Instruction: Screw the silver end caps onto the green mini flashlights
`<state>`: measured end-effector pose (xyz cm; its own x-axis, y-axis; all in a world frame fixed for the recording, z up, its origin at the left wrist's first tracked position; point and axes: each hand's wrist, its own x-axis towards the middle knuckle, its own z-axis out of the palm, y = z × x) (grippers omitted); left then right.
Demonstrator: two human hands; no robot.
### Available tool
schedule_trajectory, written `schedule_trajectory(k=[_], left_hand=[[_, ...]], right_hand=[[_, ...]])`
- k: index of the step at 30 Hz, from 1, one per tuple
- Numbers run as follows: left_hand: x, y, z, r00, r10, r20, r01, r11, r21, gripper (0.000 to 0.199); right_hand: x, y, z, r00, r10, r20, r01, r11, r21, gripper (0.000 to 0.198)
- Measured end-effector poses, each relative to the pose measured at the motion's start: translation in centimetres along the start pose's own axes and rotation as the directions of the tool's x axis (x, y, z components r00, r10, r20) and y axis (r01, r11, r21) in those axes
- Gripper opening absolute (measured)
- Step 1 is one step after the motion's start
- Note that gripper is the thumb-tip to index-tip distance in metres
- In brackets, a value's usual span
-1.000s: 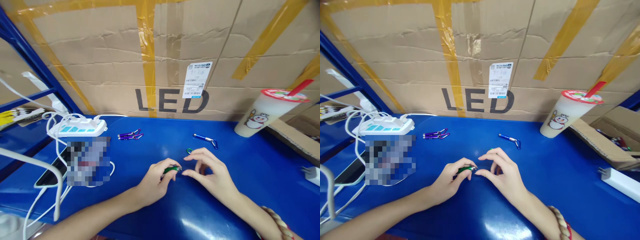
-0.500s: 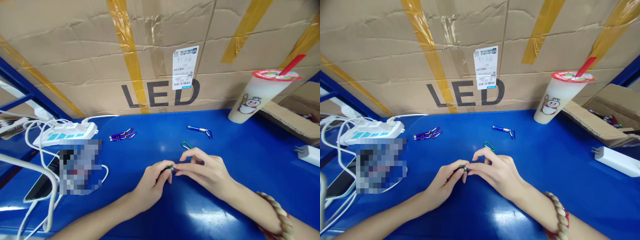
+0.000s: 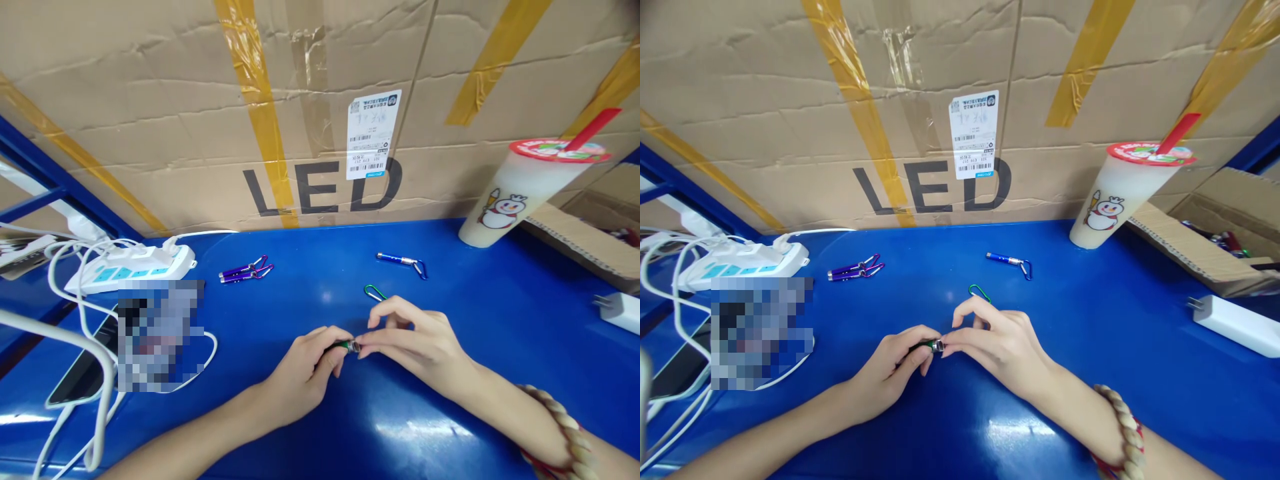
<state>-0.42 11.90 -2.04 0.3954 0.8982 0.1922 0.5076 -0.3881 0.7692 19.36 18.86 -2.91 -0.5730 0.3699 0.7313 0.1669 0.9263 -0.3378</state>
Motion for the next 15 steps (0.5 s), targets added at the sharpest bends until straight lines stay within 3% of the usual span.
schedule_trajectory(k=[15], left_hand=[[-0.64, 0.52, 0.34, 1.0, 0.01, 0.005, -0.01, 1.0, -0.005, 0.016]], right_hand=[[-0.05, -0.44, -0.24, 0.997, 0.069, 0.035, -0.074, 0.987, 0.144, 0.01]])
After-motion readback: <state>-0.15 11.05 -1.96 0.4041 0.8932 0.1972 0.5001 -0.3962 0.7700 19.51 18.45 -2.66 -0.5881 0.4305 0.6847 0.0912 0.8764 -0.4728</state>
